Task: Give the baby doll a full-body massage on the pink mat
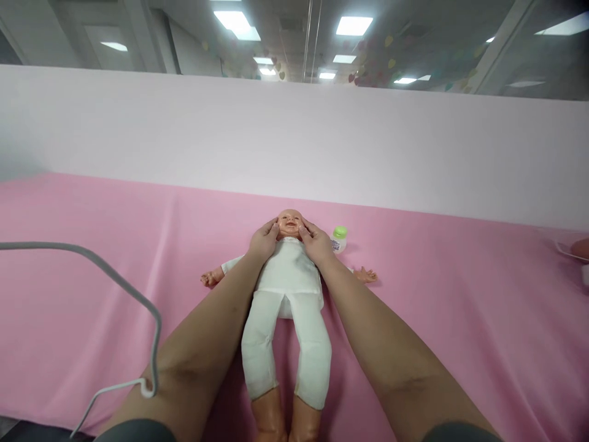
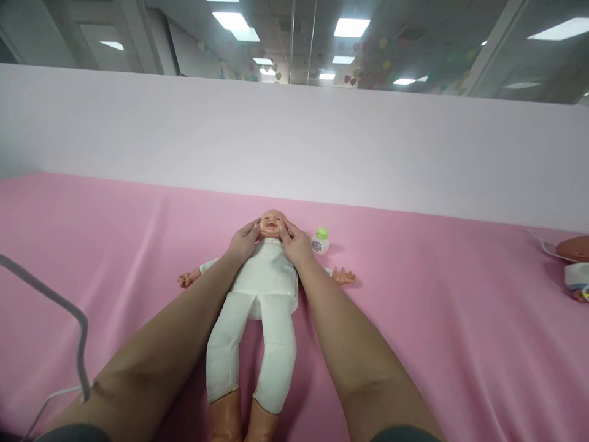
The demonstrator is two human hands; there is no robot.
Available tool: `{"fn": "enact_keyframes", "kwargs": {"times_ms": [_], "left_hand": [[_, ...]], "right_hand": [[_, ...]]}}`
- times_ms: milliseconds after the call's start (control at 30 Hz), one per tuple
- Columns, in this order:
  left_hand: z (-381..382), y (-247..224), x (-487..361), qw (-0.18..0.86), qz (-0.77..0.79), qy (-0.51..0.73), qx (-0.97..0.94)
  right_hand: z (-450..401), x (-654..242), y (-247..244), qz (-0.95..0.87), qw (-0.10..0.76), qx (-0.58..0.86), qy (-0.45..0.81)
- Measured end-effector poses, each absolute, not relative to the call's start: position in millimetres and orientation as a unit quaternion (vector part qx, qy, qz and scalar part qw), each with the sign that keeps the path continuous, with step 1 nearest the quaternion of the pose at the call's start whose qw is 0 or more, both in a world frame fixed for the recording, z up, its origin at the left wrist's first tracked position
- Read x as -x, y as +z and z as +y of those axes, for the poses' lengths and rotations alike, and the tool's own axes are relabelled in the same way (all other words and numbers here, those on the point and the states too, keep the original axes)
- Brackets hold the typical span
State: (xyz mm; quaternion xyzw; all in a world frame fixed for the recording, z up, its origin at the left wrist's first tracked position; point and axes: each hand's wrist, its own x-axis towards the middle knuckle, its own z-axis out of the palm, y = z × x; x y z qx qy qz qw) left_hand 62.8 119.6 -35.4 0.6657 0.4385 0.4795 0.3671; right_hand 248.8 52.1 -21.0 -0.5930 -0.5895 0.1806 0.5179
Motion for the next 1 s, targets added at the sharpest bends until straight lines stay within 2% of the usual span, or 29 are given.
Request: {"fn": "enact_keyframes", "kwargs": {"times_ms": [200, 333, 467, 700, 900, 1000], "left_hand": [[98.8, -11.4, -61.9, 0.269, 0.480, 0.430, -0.716], [81.5, 3.5, -51.8, 0.196, 0.490, 0.382, -0.759], [68.1, 9.5, -19.3, 0.135, 0.524, 0.349, -0.765], [42.6, 9.3, 33.6, 0.100, 0.575, 0.276, -0.764], [12.6, 12.6, 16.6, 0.087, 0.523, 0.273, -0.803], [-4.7, 22.0, -4.4, 0.126, 0.486, 0.299, -0.811]], "right_hand": [[42.4, -239.8, -9.5, -0.628, 0.392, 0.668, 0.076], [31.9, -235.7, -0.5, -0.629, 0.320, 0.707, 0.050], [6.7, -249.7, 1.1, -0.634, 0.310, 0.708, 0.036], [-60.6, -292.6, -3.3, -0.638, 0.269, 0.720, 0.053], [-89.1, -289.6, -3.8, -0.655, 0.265, 0.704, 0.071], [-81.5, -297.3, -2.6, -0.641, 0.294, 0.706, 0.069]]}}
